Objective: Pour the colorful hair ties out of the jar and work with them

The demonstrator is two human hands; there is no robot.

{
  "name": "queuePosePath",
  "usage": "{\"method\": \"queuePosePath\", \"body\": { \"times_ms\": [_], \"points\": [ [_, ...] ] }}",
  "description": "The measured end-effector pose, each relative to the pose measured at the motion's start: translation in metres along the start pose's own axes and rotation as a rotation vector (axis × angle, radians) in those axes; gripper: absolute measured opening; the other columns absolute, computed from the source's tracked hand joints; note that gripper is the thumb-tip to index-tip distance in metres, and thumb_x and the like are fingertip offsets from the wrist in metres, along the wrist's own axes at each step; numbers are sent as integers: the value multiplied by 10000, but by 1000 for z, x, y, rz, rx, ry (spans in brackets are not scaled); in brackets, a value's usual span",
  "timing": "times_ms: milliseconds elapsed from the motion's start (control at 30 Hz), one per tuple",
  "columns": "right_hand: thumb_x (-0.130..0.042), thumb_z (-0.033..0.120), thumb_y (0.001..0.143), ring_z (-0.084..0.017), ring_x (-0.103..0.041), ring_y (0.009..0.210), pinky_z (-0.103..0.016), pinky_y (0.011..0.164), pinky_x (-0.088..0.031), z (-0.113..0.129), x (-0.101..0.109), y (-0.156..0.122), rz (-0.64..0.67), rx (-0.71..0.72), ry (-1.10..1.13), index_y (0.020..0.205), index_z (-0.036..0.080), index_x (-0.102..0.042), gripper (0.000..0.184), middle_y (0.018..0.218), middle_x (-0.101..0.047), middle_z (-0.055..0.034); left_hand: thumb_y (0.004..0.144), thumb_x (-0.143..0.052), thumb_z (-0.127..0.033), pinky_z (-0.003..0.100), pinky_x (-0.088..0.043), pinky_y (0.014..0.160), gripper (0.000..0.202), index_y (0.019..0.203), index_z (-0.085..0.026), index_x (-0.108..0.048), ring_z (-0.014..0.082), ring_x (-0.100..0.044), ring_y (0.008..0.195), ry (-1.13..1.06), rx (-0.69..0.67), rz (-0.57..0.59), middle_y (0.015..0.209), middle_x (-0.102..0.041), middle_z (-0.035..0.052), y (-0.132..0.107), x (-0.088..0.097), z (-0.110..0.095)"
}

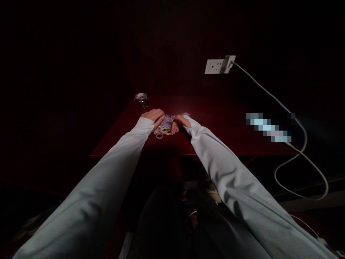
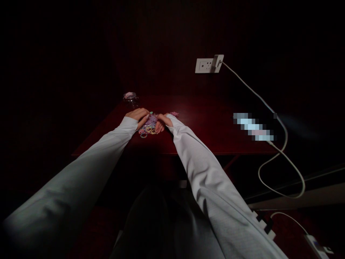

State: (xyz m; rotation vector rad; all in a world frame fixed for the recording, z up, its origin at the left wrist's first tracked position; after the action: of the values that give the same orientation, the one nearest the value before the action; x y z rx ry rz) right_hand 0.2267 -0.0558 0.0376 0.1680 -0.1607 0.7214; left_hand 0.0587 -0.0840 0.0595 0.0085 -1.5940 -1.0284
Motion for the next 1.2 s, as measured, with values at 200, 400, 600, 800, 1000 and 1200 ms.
{"method": "queuePosePath", "body": {
  "times_ms": [200,400,600,800,1000,1200],
  "points": [
    [-694,733,839,-198,-702,578,-334,638,-584,5,0,0,-88,-64,69,508,190,-675,636,560,-700,-72,1105,-315,-341,329,-523,849,408,1135,-209,-701,229,-673,1032,3,-3,10,1141,-751,96,0,-3,5],
    [-640,578,956,-154,-689,594,-257,591,-533,11,8,1,-240,-42,91,555,169,-676,574,619,-733,-93,1107,-314,-335,331,-523,852,409,1132,-198,-699,230,-677,1027,6,-10,-2,1143,-750,101,-1,-2,3],
    [-766,586,846,-93,-557,536,-210,506,-430,6,13,1,-291,140,40,713,177,-721,432,644,-717,-21,1107,-319,-337,334,-518,856,401,1132,-210,-699,228,-672,1034,-8,2,-5,1146,-750,98,-1,-1,2],
    [-833,597,777,-122,-617,642,-248,673,-540,-1,14,3,-290,139,23,800,198,-710,418,706,-738,-8,1107,-308,-354,336,-511,821,418,1155,-214,-699,237,-675,1035,3,-17,56,1142,-752,99,2,-9,11],
    [-934,554,641,-110,-600,648,-231,648,-488,-3,18,6,-310,139,19,823,216,-623,494,691,-696,36,1100,-327,-360,342,-514,834,402,1149,-225,-703,238,-667,1021,-29,-3,48,1136,-750,93,1,-8,11],
    [-907,495,601,-94,-531,594,-233,597,-425,-4,14,9,-321,113,21,772,208,-635,431,616,-617,56,1099,-352,-370,340,-515,851,386,1161,-223,-704,240,-674,1042,-30,15,47,1144,-752,94,1,-9,12]
  ]
}}
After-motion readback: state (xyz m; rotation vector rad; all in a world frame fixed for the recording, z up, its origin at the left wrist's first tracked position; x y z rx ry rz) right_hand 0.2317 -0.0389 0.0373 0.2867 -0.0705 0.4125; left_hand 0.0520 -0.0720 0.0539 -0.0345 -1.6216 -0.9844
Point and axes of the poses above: each hand's wrist, its own y-axis towards the middle knuckle, its own x-axis out of the back of the hand, z = x × y, the point moved 5 cm from there along y, towards the middle knuckle
